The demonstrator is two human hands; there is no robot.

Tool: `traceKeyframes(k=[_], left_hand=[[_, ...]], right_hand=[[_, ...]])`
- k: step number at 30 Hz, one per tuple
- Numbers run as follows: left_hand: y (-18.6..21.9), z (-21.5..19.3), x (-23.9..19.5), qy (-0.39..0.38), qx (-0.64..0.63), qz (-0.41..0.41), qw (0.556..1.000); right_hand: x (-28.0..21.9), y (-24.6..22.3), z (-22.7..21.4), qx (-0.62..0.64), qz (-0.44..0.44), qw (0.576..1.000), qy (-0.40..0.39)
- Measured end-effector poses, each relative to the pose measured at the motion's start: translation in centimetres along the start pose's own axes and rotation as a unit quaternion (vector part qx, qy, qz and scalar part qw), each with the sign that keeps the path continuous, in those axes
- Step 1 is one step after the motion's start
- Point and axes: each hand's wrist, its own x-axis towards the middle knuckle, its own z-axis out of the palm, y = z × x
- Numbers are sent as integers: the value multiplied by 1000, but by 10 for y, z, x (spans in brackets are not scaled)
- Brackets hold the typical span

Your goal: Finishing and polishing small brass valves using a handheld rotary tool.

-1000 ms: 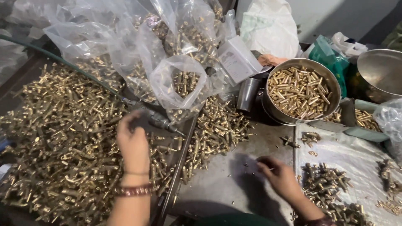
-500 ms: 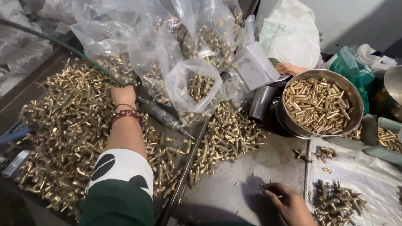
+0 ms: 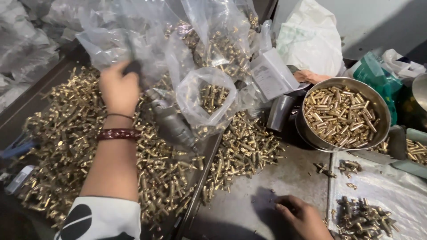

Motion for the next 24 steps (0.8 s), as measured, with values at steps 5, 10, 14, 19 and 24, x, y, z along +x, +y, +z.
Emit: traceKeyframes(k=[5,10,14,19,24], left_hand=[[159,-31,-11,-104,-95,24,990],[263,-48,-50,-202,-201,195,938],[315,-25,-97,-411,-365,271,790],[354,52,-190,-543,-363,306,693],[350,71,-203,-524,-395,242,715]], right_hand=[[1,-126,-20,37,-120,992,3],[-14,-220,-62,159,-295,942,-16],[-20,-196,-83,63,-393,896,-196],[-75,-113,-63,102,-450,858,-226],[-141,-27,-21,283,-270,912,-127]])
